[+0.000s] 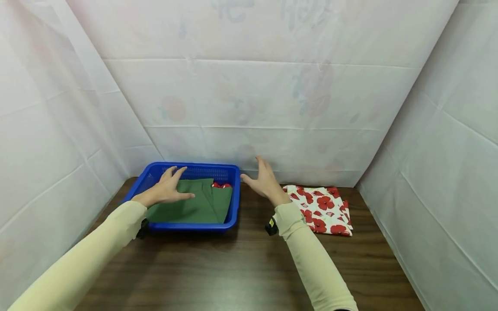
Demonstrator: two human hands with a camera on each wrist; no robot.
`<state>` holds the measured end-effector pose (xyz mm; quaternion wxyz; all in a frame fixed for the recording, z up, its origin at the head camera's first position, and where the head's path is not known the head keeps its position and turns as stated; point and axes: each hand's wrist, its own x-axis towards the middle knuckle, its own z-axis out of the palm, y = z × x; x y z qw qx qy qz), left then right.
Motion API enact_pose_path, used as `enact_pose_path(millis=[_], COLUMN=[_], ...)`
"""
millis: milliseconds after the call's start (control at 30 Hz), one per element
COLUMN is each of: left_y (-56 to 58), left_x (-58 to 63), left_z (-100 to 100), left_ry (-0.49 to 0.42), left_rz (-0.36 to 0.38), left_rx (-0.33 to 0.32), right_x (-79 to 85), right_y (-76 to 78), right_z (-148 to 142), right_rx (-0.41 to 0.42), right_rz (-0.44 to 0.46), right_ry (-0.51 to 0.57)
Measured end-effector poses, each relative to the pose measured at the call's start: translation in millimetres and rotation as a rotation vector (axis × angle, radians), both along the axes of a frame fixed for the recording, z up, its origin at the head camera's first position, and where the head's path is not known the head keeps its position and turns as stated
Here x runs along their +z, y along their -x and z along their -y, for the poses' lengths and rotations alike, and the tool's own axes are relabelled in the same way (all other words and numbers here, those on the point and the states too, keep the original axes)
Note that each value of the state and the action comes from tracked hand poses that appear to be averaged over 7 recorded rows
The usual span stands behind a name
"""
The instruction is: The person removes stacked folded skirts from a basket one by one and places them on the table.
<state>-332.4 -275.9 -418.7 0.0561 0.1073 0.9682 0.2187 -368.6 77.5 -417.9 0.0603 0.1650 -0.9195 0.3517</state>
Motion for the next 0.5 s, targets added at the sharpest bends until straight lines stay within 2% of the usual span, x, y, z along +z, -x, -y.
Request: enact_pose_path(millis=[233, 500], left_y=[-2.1, -4.9], left_x=[2.8, 4.9], left_z=[21.1, 42.5], left_ry=[0.054, 0.044], left_rz=[-0.027, -0.032], left_rx=[0.0, -0.019], right_x=[3.1, 5.6], right_y=[-2.9, -7.5], right_z=[27.8, 52.5], right_rx=[0.059, 0.103], right_rz=[0.012, 0.031], right_ry=[-0.005, -0.005])
